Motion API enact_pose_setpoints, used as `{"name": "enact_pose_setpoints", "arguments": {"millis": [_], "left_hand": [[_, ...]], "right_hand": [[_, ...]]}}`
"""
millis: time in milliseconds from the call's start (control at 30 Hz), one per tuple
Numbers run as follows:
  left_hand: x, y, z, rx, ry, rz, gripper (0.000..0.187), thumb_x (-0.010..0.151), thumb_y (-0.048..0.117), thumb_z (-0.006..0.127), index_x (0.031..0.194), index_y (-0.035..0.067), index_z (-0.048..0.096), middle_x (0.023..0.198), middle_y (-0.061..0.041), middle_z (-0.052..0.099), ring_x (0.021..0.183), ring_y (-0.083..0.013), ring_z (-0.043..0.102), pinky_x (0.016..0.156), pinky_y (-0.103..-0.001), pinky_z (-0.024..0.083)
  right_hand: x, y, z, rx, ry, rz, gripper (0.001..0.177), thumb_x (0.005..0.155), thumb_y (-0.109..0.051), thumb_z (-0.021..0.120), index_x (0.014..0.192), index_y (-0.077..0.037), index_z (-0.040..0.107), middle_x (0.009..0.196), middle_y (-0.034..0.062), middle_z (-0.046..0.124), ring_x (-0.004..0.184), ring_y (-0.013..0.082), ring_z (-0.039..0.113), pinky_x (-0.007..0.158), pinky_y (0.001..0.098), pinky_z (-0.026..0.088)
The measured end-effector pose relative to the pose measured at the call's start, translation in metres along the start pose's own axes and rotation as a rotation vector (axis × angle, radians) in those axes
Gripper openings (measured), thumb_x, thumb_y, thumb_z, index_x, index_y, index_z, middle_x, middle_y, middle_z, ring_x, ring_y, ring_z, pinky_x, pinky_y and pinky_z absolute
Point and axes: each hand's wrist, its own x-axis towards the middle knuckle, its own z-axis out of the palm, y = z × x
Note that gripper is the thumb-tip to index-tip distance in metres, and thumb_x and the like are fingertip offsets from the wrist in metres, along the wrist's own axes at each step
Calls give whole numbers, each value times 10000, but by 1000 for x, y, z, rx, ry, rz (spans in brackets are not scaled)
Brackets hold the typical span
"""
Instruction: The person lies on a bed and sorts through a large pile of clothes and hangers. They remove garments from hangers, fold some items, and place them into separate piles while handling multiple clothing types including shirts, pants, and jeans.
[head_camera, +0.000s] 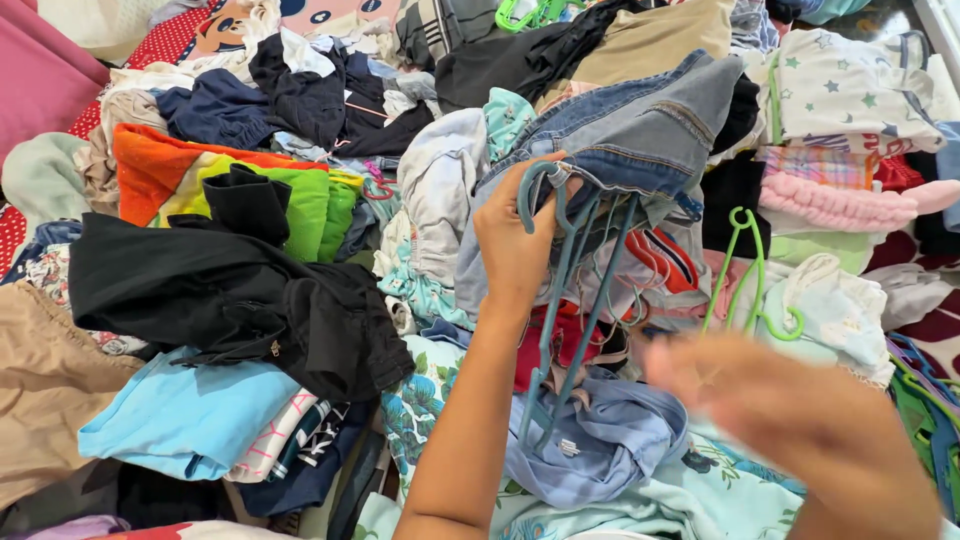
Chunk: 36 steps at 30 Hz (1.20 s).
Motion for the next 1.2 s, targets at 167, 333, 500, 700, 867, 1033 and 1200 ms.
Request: {"name": "enact_pose_setpoints", "arguments": {"millis": [167,333,500,700,867,1033,1200], "left_hand": [[-14,0,5,-86,-140,-77,315,892,46,771,1206,73,748,900,-31,768,799,-31,651,698,-214,515],[-15,-6,-5,-232,-211,12,364,902,-43,664,1240,63,743,1104,-41,771,976,-56,691,856,-218,554],[-17,-5,-20,-60,-305,267,296,875,-38,775,1148,69,738,1180,-61,736,1036,-130,696,880,-250,553],[-13,12,-42,135,-579,547,219,798,14,841,991,69,754,1153,-84,700,955,-222,712,814,-319,576],[-17,3,-46,235,-632,776,164,709,-28,776,821,70,707,1136,-88,710,937,-280,714,777,-359,564],[-22,-17,-47,159,-516,538,254,741,-137,663,860,69,752,1133,-80,705,1016,-256,735,839,-312,581],[-24,-40,-42,-81,-313,128,304,697,-215,554,797,21,717,1088,-86,700,1045,-181,674,884,-253,482]], "right_hand": [[53,72,18,-611,362,6,459,898,-38,651,1356,-37,631,1409,144,614,1334,302,562,1123,393,411],[80,112,14,-979,416,-246,362,799,-191,783,1102,-39,657,1193,115,655,1248,341,567,1214,550,313],[64,131,-1,-1102,212,-346,242,798,-199,787,985,-79,691,1109,70,670,1160,307,583,1148,539,354],[51,147,-13,-1164,135,-415,165,783,-180,773,923,-112,717,1095,32,709,1220,277,601,1114,524,366],[54,171,-31,-1101,153,-314,269,778,-161,745,1045,-140,766,1179,22,725,1232,262,594,1086,478,375],[55,178,-23,-1058,76,-209,147,825,-210,752,964,-169,773,1079,-55,734,1167,229,607,1041,420,391],[52,183,-20,-913,26,58,160,810,-317,749,875,-175,780,951,-17,688,1046,231,520,980,381,336]]}}
